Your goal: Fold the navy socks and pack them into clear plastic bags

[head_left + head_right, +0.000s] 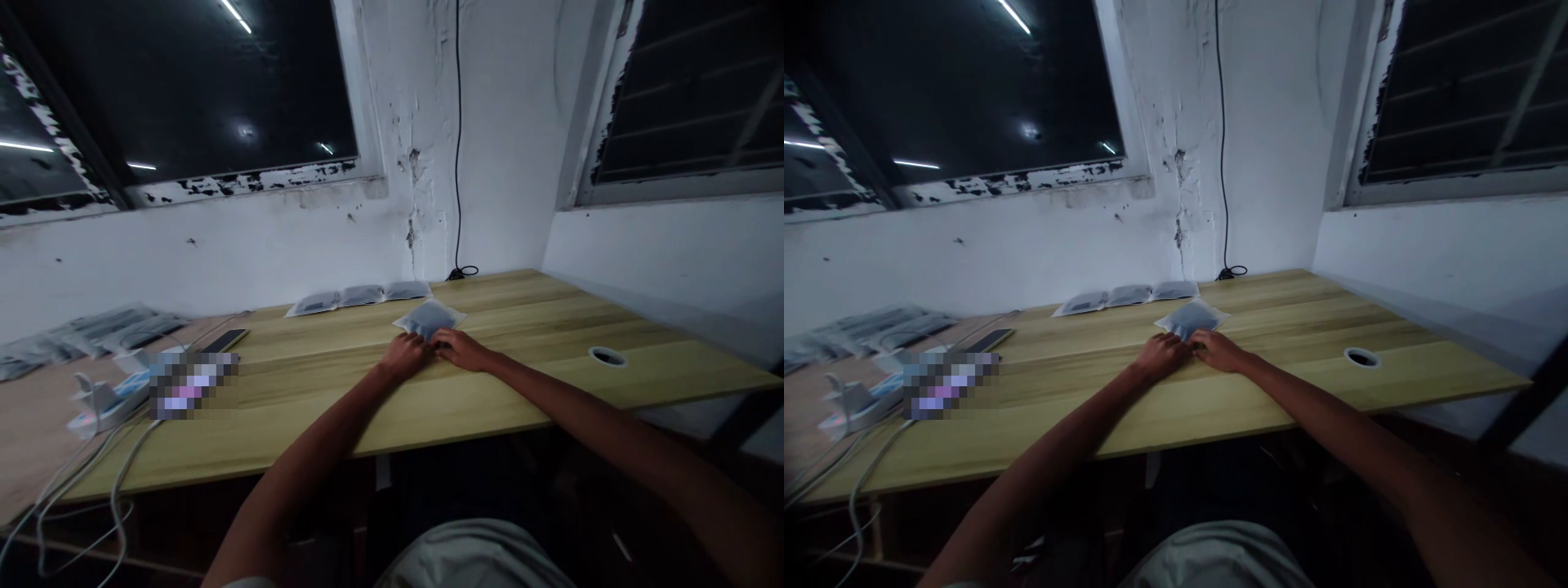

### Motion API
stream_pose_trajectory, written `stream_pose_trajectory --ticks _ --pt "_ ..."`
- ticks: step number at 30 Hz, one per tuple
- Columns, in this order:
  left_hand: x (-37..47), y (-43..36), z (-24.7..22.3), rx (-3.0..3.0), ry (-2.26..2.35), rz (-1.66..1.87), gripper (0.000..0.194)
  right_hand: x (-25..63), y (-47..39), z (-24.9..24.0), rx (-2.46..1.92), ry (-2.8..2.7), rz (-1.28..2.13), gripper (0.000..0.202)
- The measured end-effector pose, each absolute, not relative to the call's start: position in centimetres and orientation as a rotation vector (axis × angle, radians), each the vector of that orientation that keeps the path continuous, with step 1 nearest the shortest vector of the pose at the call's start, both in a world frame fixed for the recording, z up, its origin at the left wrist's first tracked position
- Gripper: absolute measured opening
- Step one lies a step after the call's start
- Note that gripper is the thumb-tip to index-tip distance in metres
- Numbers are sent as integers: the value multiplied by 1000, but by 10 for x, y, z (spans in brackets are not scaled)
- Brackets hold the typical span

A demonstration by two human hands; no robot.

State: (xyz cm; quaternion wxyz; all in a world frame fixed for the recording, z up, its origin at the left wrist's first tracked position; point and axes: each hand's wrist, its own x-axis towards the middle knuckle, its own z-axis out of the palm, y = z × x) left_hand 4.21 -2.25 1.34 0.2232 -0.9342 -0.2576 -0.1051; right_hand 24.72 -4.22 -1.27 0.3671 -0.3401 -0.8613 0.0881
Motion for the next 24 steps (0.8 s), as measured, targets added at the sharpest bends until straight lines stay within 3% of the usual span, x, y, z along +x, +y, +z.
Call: stream_pose_trajectory --ticks 15,24 --pt "49 -36 19 -2614 -684 -266 21 245 -45 -11 -916 -2109 354 2" --pt "52 -41 21 -2619 -735 -311 23 243 -46 -11 -947 -2033 449 5"
